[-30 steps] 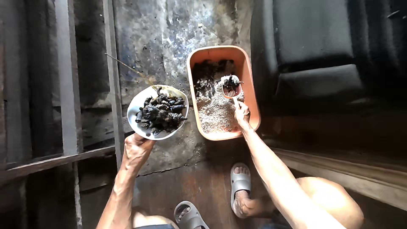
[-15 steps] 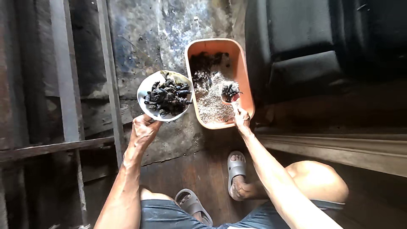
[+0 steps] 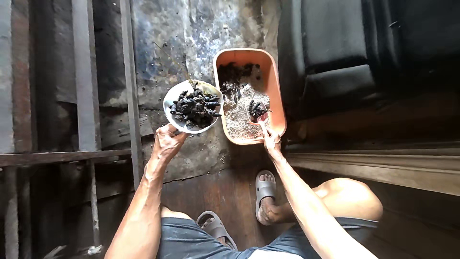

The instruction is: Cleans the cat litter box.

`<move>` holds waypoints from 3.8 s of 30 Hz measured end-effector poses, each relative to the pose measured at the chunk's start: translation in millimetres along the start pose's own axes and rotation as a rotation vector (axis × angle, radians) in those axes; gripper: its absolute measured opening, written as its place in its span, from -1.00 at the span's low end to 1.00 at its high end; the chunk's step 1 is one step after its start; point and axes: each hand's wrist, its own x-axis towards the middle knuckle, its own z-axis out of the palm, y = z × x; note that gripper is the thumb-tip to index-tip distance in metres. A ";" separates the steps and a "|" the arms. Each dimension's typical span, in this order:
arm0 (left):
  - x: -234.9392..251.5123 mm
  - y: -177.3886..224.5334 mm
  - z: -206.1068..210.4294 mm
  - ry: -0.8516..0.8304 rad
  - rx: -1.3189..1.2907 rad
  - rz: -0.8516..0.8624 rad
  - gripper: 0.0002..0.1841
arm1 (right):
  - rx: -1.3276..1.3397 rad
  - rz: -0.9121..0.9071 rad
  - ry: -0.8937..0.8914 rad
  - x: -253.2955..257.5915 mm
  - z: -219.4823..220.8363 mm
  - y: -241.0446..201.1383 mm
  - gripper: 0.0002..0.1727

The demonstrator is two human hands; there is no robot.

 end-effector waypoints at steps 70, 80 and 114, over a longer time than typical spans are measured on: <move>5.3 -4.8 12.7 -0.005 -0.041 0.063 -0.89 | 0.086 0.076 -0.022 2.2 -5.3 24.1 -0.67; 8.8 -11.3 18.9 -0.013 -0.031 0.040 -0.90 | 0.133 0.026 -0.027 -1.7 -1.0 33.7 -0.67; 25.5 -19.2 63.5 -0.297 -0.054 0.082 -0.85 | -0.172 -0.577 0.223 -24.9 -40.5 -92.0 -0.64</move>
